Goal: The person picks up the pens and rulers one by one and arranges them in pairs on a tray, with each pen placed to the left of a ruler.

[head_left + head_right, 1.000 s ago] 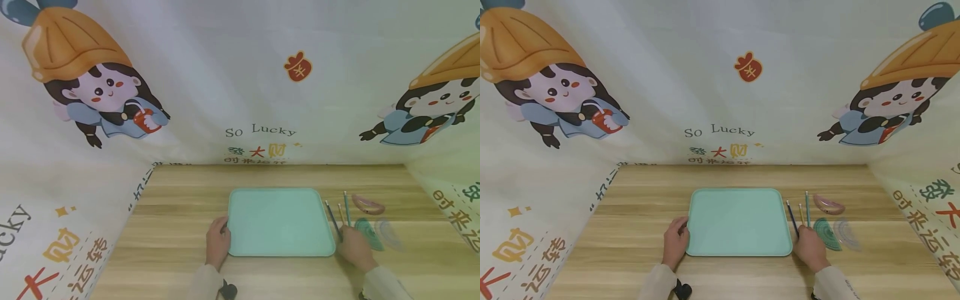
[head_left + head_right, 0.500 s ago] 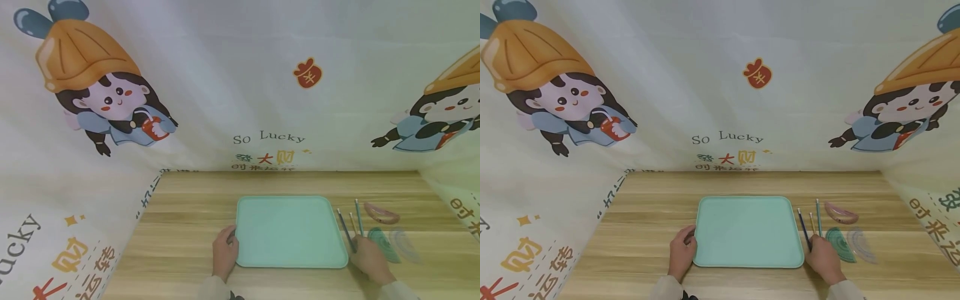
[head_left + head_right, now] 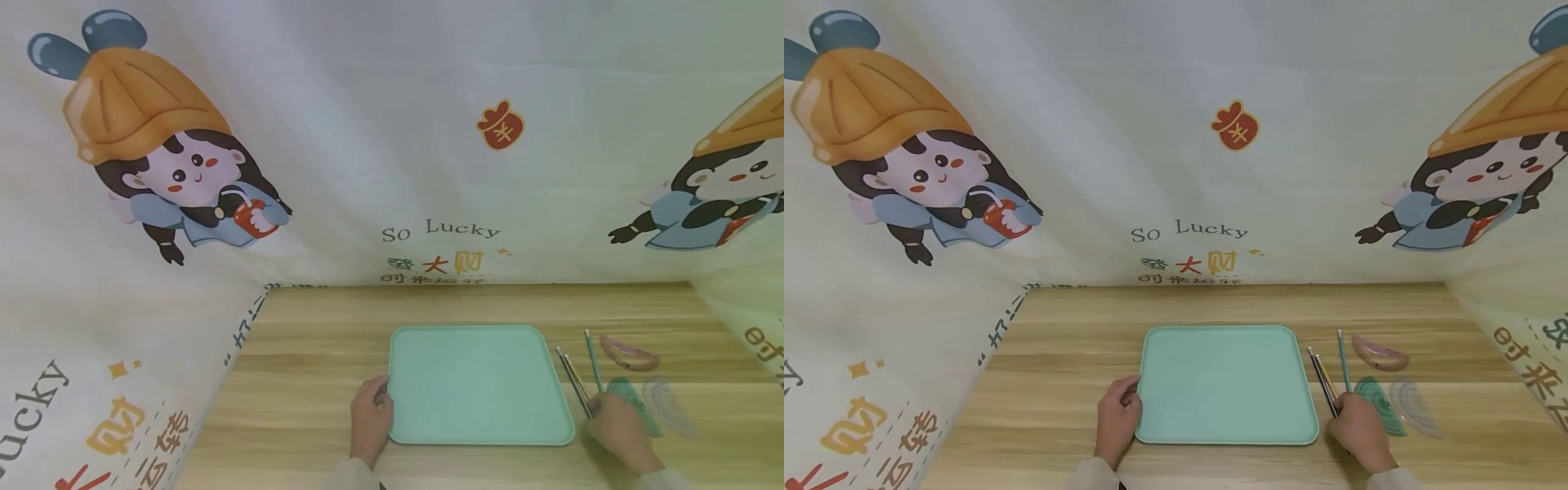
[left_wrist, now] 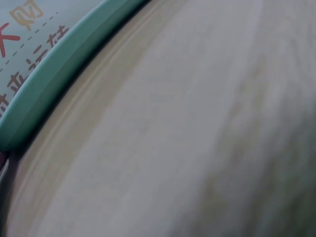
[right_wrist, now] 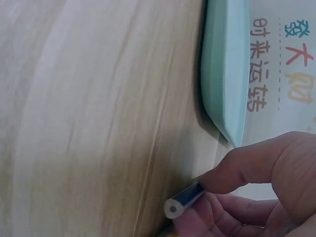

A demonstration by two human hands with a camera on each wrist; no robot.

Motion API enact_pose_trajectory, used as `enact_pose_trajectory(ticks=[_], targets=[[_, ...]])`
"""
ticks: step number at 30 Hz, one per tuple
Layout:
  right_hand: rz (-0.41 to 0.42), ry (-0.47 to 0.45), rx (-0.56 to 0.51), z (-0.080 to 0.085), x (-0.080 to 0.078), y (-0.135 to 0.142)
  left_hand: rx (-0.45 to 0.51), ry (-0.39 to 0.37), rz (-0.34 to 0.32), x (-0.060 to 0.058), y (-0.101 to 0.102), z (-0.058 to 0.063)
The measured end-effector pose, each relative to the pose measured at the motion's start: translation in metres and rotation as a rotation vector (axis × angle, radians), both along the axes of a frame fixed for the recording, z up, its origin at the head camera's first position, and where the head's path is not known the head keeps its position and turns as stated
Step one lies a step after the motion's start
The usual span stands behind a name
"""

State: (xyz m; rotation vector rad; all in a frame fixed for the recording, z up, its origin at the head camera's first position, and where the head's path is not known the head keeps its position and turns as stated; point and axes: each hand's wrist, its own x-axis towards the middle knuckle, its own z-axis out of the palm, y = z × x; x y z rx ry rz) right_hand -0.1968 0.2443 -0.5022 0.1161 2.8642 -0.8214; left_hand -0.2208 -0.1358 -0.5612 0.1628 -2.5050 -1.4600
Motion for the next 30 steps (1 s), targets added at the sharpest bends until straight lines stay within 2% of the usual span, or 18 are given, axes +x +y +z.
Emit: enact_pose_trajectory(ticks=[6, 14, 21, 27, 30], targets=[[-0.02, -0.02, 0.048, 0.008, 0.002, -0.007, 0.024, -0.015, 0.011, 0.001, 0.002, 0.0], [-0.02, 0.007, 0.095, 0.006, 0.007, -0.017, 0.023, -0.036, 0.014, 0.002, 0.002, 0.0], [-0.023, 0.034, 0.065, 0.003, 0.008, -0.017, 0.025, -0.051, 0.002, 0.003, 0.002, -0.004], [-0.006, -0.007, 0.02, 0.002, 0.003, -0.008, 0.007, -0.033, 0.004, 0.003, 0.001, -0.005], [0.011, -0.018, 0.001, 0.006, -0.001, -0.005, -0.003, -0.018, 0.009, 0.002, 0.002, -0.001]])
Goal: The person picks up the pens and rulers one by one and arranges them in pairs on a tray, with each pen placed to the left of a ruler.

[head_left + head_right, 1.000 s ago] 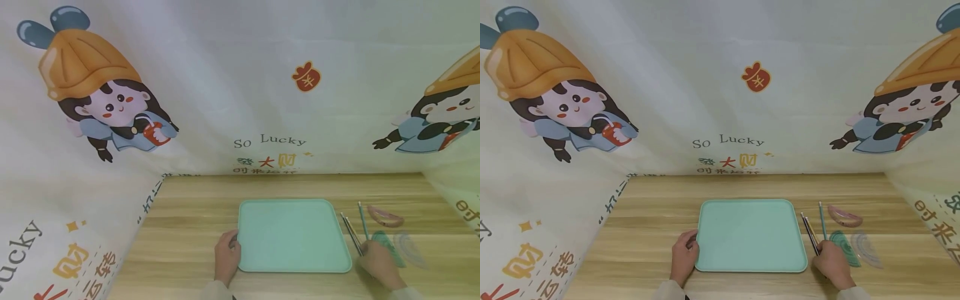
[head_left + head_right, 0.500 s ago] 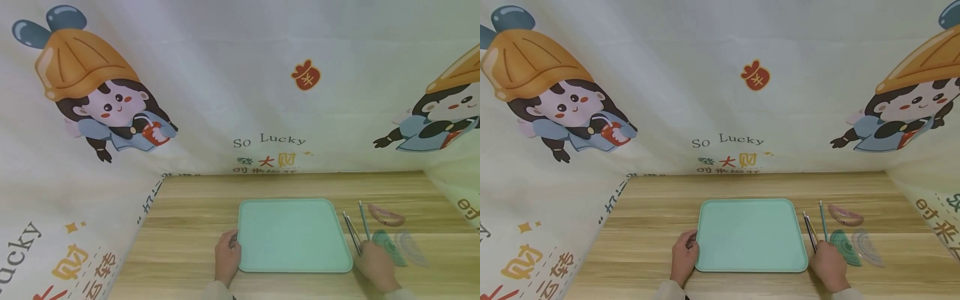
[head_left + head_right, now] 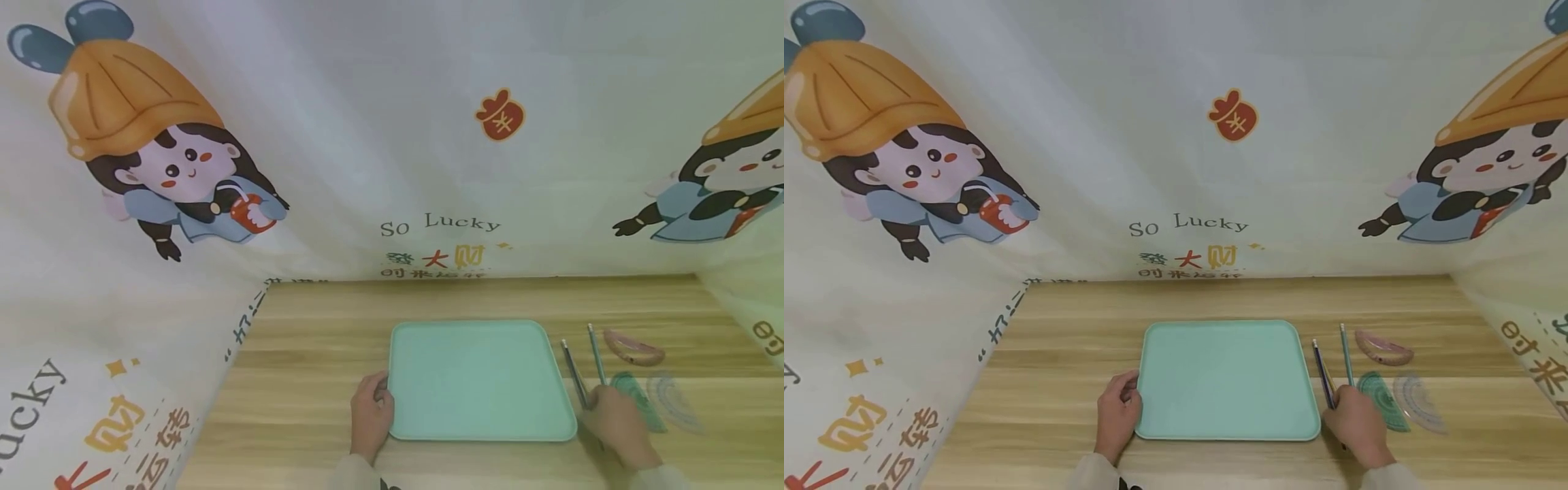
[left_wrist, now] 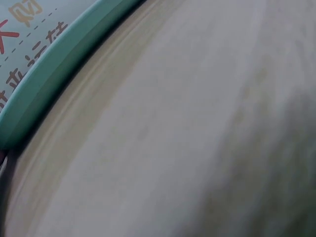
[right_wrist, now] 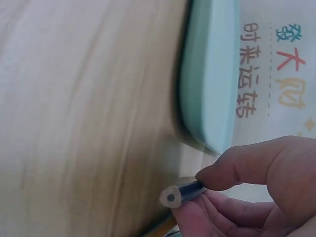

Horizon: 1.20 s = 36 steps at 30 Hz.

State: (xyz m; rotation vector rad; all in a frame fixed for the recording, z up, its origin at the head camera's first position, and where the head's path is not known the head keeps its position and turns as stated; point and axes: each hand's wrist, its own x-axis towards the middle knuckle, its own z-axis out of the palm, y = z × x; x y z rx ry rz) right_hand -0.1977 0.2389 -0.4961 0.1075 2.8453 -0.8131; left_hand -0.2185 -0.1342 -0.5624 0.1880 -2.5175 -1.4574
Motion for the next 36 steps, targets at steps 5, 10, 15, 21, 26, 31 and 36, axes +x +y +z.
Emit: enact_pose_trajectory(ticks=[5, 10, 15, 21, 26, 31, 36], targets=[[0.027, 0.001, -0.059, 0.006, -0.003, 0.001, 0.002, 0.009, 0.006, 0.001, -0.001, 0.002], [-0.01, -0.025, -0.146, 0.015, -0.009, -0.002, 0.005, 0.019, 0.012, -0.001, 0.001, 0.004], [-0.027, -0.07, -0.182, 0.019, -0.01, -0.004, 0.017, 0.003, 0.021, 0.001, 0.001, 0.005], [-0.049, -0.044, -0.226, 0.022, -0.008, -0.009, 0.003, 0.0, 0.017, 0.003, 0.0, 0.003], [-0.076, -0.03, -0.343, 0.022, -0.005, -0.02, -0.004, 0.008, 0.016, 0.003, -0.001, 0.004], [-0.105, -0.067, -0.492, 0.019, -0.007, -0.033, -0.011, 0.016, 0.012, 0.002, -0.002, 0.004], [-0.115, -0.093, -0.537, 0.014, -0.007, -0.042, -0.011, 0.039, 0.011, 0.003, -0.002, 0.002]])
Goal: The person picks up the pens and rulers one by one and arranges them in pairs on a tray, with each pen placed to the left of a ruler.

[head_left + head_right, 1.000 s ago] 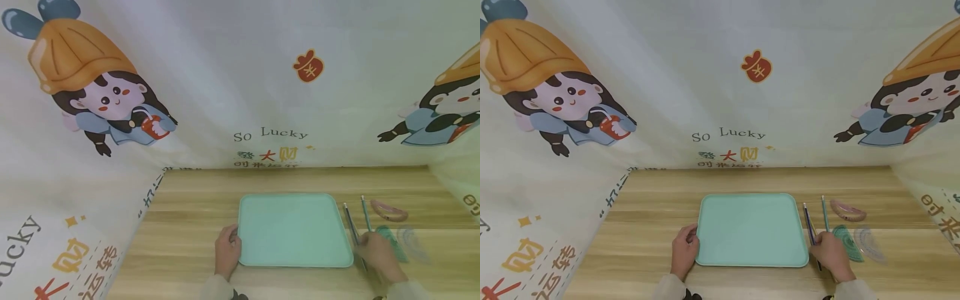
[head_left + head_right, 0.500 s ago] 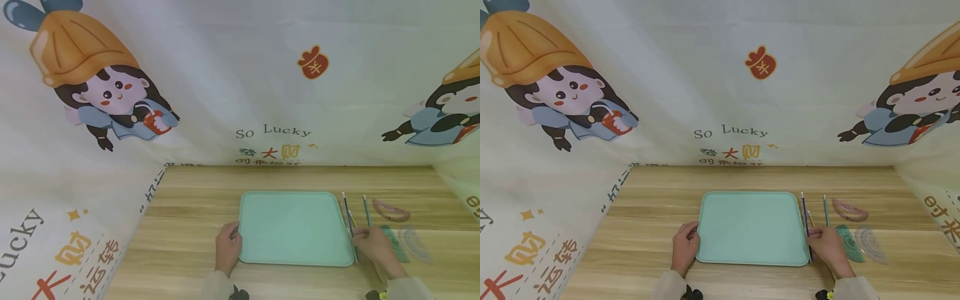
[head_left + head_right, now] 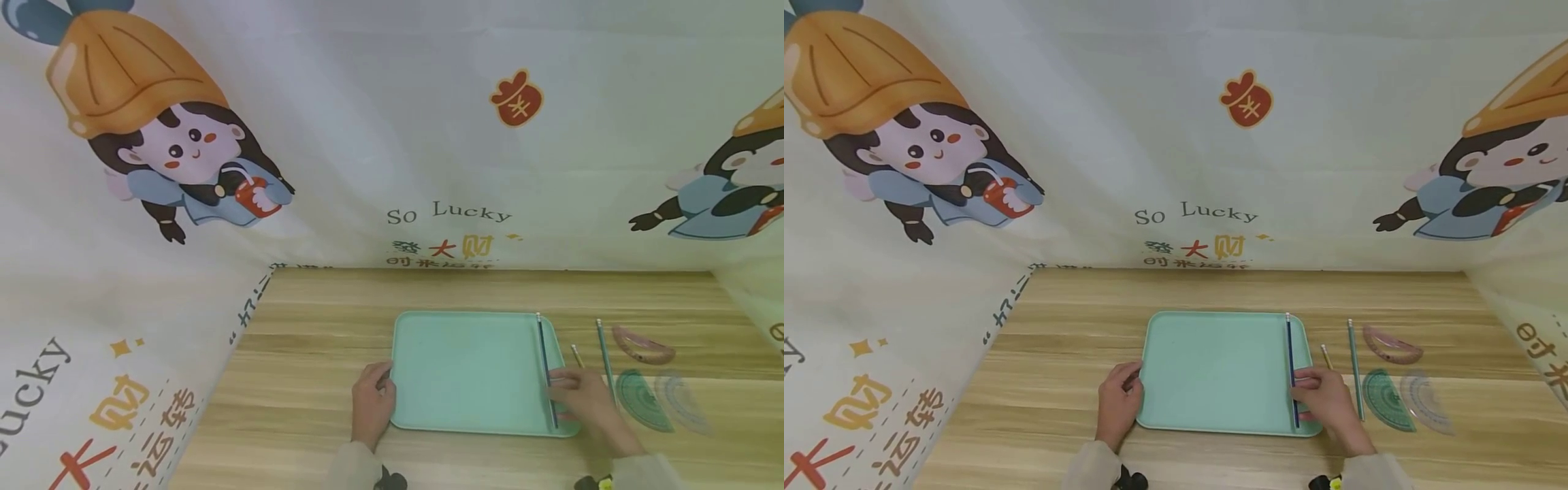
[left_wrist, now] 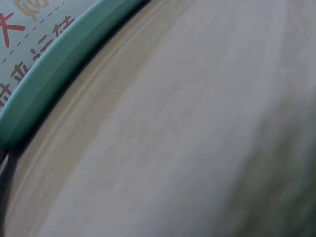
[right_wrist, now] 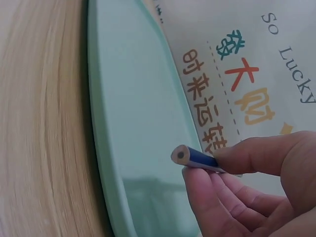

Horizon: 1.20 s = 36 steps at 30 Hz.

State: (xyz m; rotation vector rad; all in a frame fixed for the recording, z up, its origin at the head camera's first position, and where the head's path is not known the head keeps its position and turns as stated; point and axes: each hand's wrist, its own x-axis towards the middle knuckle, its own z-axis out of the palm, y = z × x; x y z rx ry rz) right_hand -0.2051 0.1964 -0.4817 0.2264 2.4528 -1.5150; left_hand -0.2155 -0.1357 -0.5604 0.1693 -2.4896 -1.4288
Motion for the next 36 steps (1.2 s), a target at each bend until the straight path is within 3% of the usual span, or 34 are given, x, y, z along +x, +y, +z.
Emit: enact_pose_trajectory(ticks=[21, 29, 36], targets=[[-0.044, -0.036, -0.162, -0.012, 0.005, -0.05, 0.08, -0.014, -0.006, 0.0, -0.001, 0.0], [-0.054, -0.052, -0.182, -0.019, 0.01, -0.068, 0.12, -0.082, 0.001, -0.001, -0.002, -0.005], [0.026, -0.029, -0.24, -0.017, 0.012, -0.082, 0.124, -0.08, 0.002, -0.003, -0.003, 0.0]])
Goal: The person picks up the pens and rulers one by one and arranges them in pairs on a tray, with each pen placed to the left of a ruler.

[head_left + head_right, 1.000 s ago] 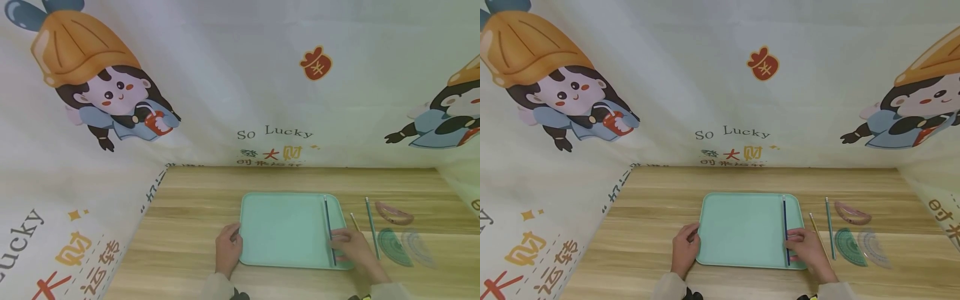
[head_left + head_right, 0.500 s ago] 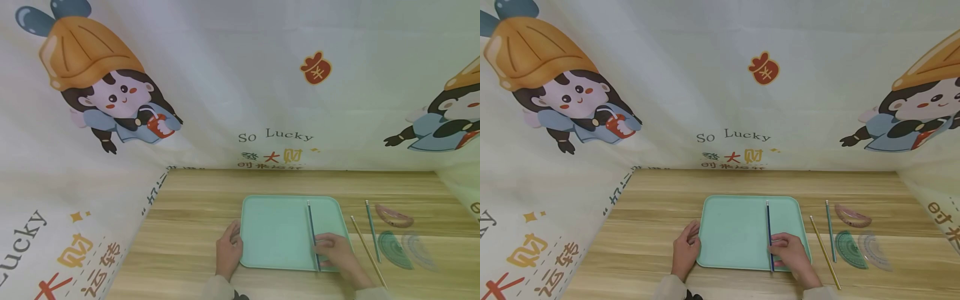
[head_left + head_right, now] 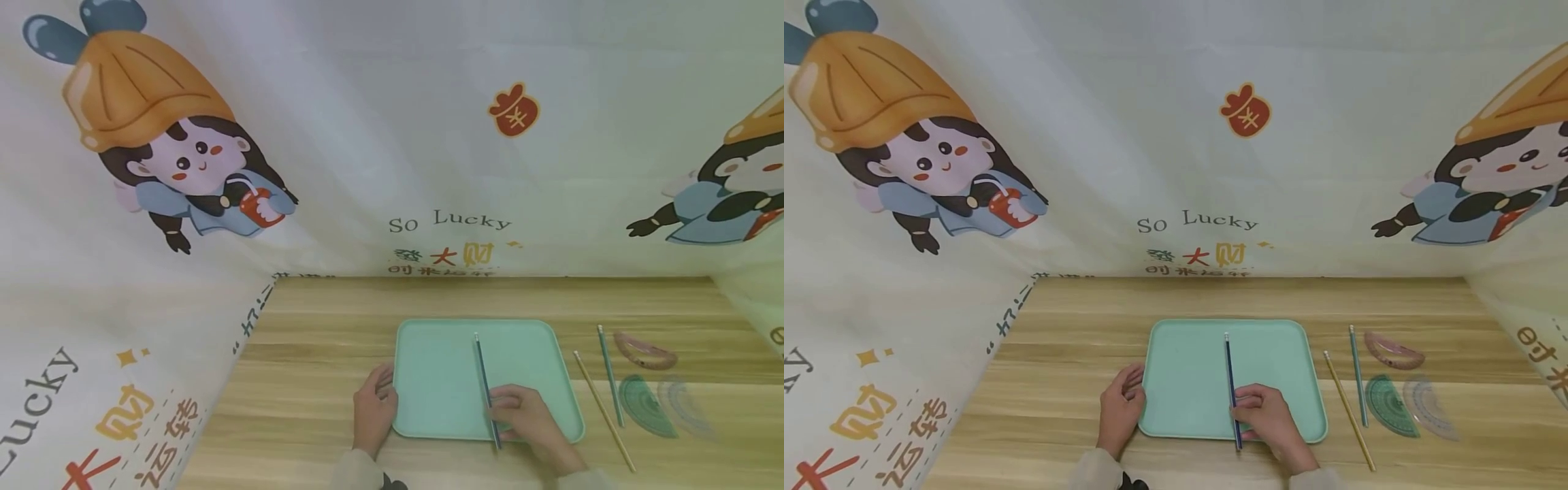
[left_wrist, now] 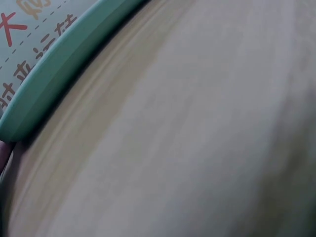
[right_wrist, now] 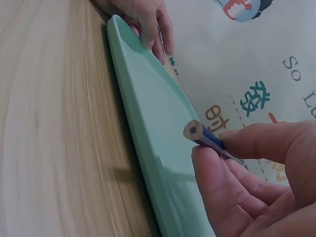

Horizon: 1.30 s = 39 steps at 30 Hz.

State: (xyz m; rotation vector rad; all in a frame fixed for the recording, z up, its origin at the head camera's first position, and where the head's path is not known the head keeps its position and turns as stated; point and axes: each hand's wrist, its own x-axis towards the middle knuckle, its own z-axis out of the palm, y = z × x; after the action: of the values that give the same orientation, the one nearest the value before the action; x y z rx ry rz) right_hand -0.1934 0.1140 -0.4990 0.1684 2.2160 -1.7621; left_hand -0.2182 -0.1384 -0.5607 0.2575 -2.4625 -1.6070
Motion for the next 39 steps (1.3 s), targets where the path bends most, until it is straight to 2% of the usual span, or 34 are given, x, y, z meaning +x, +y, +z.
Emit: enact_pose_trajectory(ticks=[7, 13, 26, 39], targets=[[0.018, -0.009, -0.062, -0.004, -0.006, -0.017, 0.005, 0.001, 0.003, 0.001, 0.001, -0.001], [0.023, -0.026, -0.095, -0.009, -0.008, -0.027, 0.023, -0.037, 0.002, 0.002, 0.003, -0.001], [0.035, -0.031, -0.105, -0.006, -0.013, -0.042, 0.006, -0.002, -0.008, -0.002, 0.0, 0.003], [0.036, -0.042, -0.146, -0.013, -0.019, -0.059, 0.013, -0.042, -0.008, 0.001, -0.002, 0.004]])
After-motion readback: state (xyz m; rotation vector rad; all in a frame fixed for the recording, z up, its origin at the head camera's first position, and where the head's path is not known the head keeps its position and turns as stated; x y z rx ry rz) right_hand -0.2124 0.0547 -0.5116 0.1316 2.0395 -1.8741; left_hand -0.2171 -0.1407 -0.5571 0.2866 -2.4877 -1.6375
